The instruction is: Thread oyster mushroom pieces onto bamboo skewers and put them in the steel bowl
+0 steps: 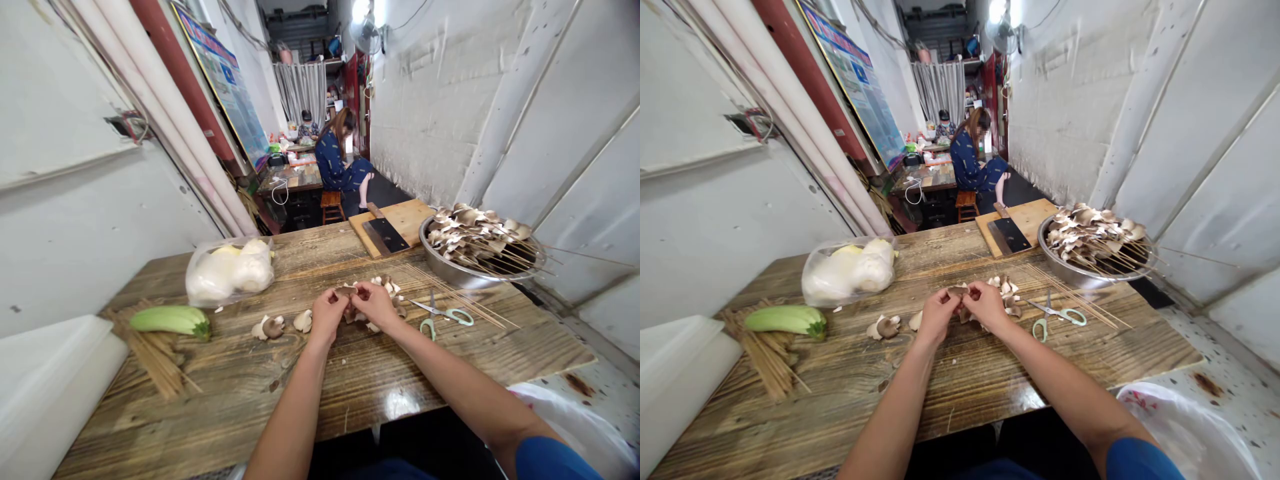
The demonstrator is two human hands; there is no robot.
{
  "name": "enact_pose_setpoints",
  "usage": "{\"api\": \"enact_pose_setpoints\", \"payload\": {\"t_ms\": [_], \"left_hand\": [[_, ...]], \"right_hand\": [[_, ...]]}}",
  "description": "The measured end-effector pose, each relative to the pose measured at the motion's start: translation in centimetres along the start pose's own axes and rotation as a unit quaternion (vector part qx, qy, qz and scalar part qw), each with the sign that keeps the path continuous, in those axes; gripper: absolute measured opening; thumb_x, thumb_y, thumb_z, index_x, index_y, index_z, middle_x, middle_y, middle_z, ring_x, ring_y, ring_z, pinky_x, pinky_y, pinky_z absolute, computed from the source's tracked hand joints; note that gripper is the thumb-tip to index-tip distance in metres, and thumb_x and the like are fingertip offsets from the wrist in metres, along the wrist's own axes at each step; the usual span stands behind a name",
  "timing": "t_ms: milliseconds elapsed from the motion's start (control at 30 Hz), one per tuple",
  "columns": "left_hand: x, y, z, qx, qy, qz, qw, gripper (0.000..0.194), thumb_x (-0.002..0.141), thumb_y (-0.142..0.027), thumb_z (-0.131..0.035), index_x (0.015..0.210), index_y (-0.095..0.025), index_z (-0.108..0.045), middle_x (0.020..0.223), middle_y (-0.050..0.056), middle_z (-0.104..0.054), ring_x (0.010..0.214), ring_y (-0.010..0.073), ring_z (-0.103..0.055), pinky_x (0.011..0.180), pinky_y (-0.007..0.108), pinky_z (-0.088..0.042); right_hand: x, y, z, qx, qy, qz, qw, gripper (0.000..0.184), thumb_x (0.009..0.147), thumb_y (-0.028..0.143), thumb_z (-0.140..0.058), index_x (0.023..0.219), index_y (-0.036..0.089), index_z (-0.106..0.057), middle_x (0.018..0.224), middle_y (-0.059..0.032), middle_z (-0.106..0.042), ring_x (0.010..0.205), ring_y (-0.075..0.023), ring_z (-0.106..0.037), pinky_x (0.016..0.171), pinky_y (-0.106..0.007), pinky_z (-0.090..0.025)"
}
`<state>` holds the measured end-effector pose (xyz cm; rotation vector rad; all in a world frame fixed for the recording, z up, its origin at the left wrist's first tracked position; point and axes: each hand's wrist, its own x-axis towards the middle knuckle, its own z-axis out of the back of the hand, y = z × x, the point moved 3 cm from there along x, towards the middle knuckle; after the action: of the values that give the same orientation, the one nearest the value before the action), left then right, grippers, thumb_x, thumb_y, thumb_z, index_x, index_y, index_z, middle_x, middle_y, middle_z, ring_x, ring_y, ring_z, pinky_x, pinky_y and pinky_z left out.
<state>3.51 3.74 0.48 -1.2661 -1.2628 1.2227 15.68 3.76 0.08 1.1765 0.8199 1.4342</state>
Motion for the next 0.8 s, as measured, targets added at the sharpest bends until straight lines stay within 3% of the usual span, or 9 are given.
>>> {"api": "enact_pose_setpoints", "payload": {"t_ms": [100,333,567,667,800], "left_hand": [[0.1,0.0,0.2,0.012,0.016,0.002,1.000,0.020,0.059,-0.025,-0.062,0.074,-0.012,-0.061,0.058,-0.002,-0.057,0.049,0.0079,-0.047,0.050,0.020,-0.038],[0.1,-0.2,0.5,0.037,0.019,-0.003,0.999,0.011,0.058,-0.024,-0.061,0.060,-0.014,-0.057,0.051,-0.004,-0.053,0.048,0.0083,-0.047,0.050,0.020,-0.038],[-0.3,-1.0,0.3,0.037,0.050,0.011,0.998,0.004,0.054,-0.017,-0.058,0.055,-0.014,-0.056,0.047,-0.005,-0.052,0.046,0.0073,-0.044,0.047,0.019,-0.033],[-0.5,-1.1,0.2,0.029,0.068,0.020,0.997,0.003,0.054,-0.016,-0.057,0.054,-0.014,-0.055,0.047,-0.005,-0.051,0.045,0.0071,-0.044,0.047,0.019,-0.032],[-0.4,-0.7,0.1,0.002,0.073,0.034,0.997,0.004,0.054,-0.015,-0.058,0.057,-0.014,-0.056,0.047,-0.005,-0.051,0.044,0.0066,-0.043,0.047,0.019,-0.032]], "right_hand": [[0.2,0.0,0.1,0.004,0.030,-0.003,1.000,0.019,0.069,0.020,-0.053,0.083,0.016,-0.064,0.066,0.0005,-0.064,0.057,-0.0119,-0.057,0.055,-0.021,-0.046],[0.2,0.8,0.6,0.007,0.080,0.013,0.997,0.010,0.071,0.020,-0.052,0.066,0.016,-0.060,0.058,0.0015,-0.061,0.052,-0.0106,-0.054,0.047,-0.018,-0.042],[0.2,0.9,0.7,0.043,0.133,-0.055,0.989,0.004,0.064,0.017,-0.053,0.063,0.016,-0.057,0.050,0.0031,-0.058,0.042,-0.0108,-0.054,0.039,-0.019,-0.040],[0.1,0.8,0.6,0.036,0.122,-0.069,0.989,0.003,0.062,0.016,-0.053,0.060,0.017,-0.055,0.046,0.0042,-0.055,0.039,-0.0104,-0.053,0.035,-0.017,-0.037],[-0.1,1.0,0.7,-0.026,0.059,-0.056,0.996,0.004,0.060,0.015,-0.055,0.056,0.017,-0.053,0.044,0.0045,-0.054,0.038,-0.0093,-0.051,0.035,-0.016,-0.034]]}}
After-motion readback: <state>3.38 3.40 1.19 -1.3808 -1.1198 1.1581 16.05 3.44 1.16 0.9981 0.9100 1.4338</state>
